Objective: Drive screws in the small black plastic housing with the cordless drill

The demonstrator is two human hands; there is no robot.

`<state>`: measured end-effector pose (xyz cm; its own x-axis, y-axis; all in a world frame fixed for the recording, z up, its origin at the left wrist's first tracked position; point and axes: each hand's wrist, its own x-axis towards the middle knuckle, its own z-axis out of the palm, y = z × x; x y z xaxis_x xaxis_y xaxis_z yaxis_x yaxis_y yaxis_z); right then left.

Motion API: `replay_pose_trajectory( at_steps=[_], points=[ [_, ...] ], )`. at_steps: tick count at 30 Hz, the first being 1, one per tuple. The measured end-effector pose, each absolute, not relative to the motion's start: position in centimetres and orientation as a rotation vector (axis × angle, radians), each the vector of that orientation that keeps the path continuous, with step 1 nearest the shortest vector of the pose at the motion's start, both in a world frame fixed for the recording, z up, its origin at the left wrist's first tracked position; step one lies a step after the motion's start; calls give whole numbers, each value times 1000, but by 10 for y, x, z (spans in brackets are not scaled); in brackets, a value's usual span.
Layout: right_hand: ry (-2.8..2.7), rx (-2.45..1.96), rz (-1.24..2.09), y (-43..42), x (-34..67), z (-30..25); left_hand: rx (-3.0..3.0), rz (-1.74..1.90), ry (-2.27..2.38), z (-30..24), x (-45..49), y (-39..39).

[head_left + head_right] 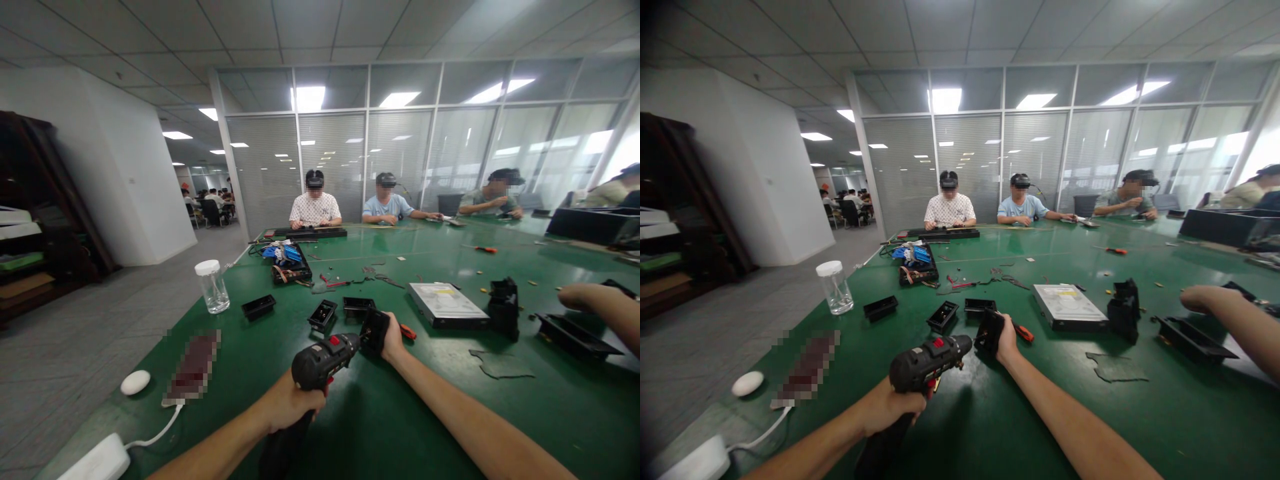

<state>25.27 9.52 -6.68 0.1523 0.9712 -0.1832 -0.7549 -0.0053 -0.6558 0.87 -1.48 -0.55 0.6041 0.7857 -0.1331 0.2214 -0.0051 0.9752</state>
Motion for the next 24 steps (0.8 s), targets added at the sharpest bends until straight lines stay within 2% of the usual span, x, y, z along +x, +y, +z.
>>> replay_pose_trajectory(
  at_steps=[24],
  points=[
    [-395, -718, 1417, 94, 253, -66, 1516, 540, 872, -3, 11, -15]
  ],
)
